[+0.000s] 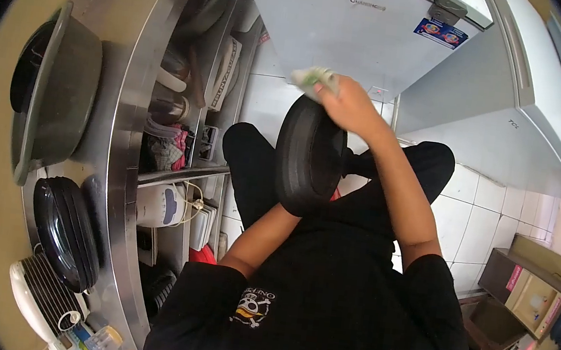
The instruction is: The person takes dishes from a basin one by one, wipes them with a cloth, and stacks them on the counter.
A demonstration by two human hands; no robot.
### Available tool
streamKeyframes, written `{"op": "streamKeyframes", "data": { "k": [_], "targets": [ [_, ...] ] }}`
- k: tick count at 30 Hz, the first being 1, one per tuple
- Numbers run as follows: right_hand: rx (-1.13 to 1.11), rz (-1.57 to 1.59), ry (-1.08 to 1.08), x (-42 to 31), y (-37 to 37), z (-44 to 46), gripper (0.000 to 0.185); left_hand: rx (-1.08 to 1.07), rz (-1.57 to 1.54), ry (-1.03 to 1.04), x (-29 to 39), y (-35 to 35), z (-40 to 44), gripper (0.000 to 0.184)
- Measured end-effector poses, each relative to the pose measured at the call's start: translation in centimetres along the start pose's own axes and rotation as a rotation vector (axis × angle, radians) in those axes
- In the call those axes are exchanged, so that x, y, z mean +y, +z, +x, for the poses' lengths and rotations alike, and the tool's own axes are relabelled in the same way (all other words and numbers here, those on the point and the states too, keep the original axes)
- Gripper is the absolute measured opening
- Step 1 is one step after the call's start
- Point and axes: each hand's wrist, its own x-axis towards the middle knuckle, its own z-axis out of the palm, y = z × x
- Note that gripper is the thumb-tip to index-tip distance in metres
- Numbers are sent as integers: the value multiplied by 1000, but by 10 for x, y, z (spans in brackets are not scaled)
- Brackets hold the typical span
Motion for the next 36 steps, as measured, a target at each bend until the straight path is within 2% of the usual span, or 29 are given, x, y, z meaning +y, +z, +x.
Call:
{"op": "streamKeyframes", "data": {
  "k": [2, 3, 5, 7, 9, 10, 13, 14, 17, 18, 20, 21, 23, 24, 26, 27, 29, 31, 32, 33, 34, 35, 36],
  "targets": [
    [-73, 233, 166, 26, 12, 4, 36, 28, 11, 3, 0, 1, -6, 26],
    [-77, 236, 168, 15, 16, -5, 36, 41, 20, 5, 2, 3, -16, 26],
    [256, -55, -251, -33, 30, -46, 38, 69, 36, 11, 4, 4, -23, 26],
    [130, -288, -388, -62, 43, -74, 45, 99, 56, 7, 6, -4, -8, 25],
    [-75, -254, -603, -70, 64, -102, 54, 119, 75, 6, 38, -16, -29, 25],
    [-93, -234, -662, -69, 70, -110, 58, 127, 84, 0, 30, -16, -14, 25],
    [-37, -303, -639, -57, 53, -96, 56, 154, 99, 5, 22, -9, -14, 24],
    [100, -312, -563, -54, 48, -82, 54, 166, 106, 10, 15, -5, -11, 24],
    [227, -286, -373, -39, 14, -48, 44, 192, 136, 20, -2, 7, 0, 24],
    [231, -288, -375, -30, 9, -39, 44, 197, 146, 26, 0, 7, 0, 23],
    [91, 454, 9, -8, 2, -24, 40, 206, 164, 33, 19, 5, -15, 23],
    [86, 601, 157, 20, 9, -15, 49, 216, 172, 34, 17, 6, -12, 23],
    [184, 787, 237, 16, 21, -34, 55, 237, 189, 36, 10, 8, -3, 23],
    [178, 778, 227, 11, 26, -42, 55, 245, 194, 53, 4, 11, 8, 23],
    [564, 863, 466, 1, 48, -69, 54, 278, 207, 67, 5, 13, 2, 22],
    [557, 865, 474, 3, 62, -78, 54, 296, 215, 66, 18, 8, -14, 22],
    [707, 842, 218, 11, 89, -95, 53, 322, 232, 68, 16, 10, -15, 22],
    [713, 543, 263, 4, 118, -118, 46, 332, 246, 70, 19, 12, -17, 21],
    [690, 684, 46, -11, 116, -120, 44, 336, 253, 69, 22, 12, -18, 21],
    [721, 664, 47, -13, 122, -125, 39, 339, 262, 71, 28, 9, -14, 21],
    [650, 649, 27, -8, 124, -133, 38, 342, 271, 76, 29, 10, -12, 21],
    [576, 635, 11, -3, 125, -144, 36, 340, 272, 76, 19, -23, 2, 21],
    [573, 638, 9, -3, 126, -153, 36, 120, 180, 38, 4, -83, 28, 19]
  ]
}}
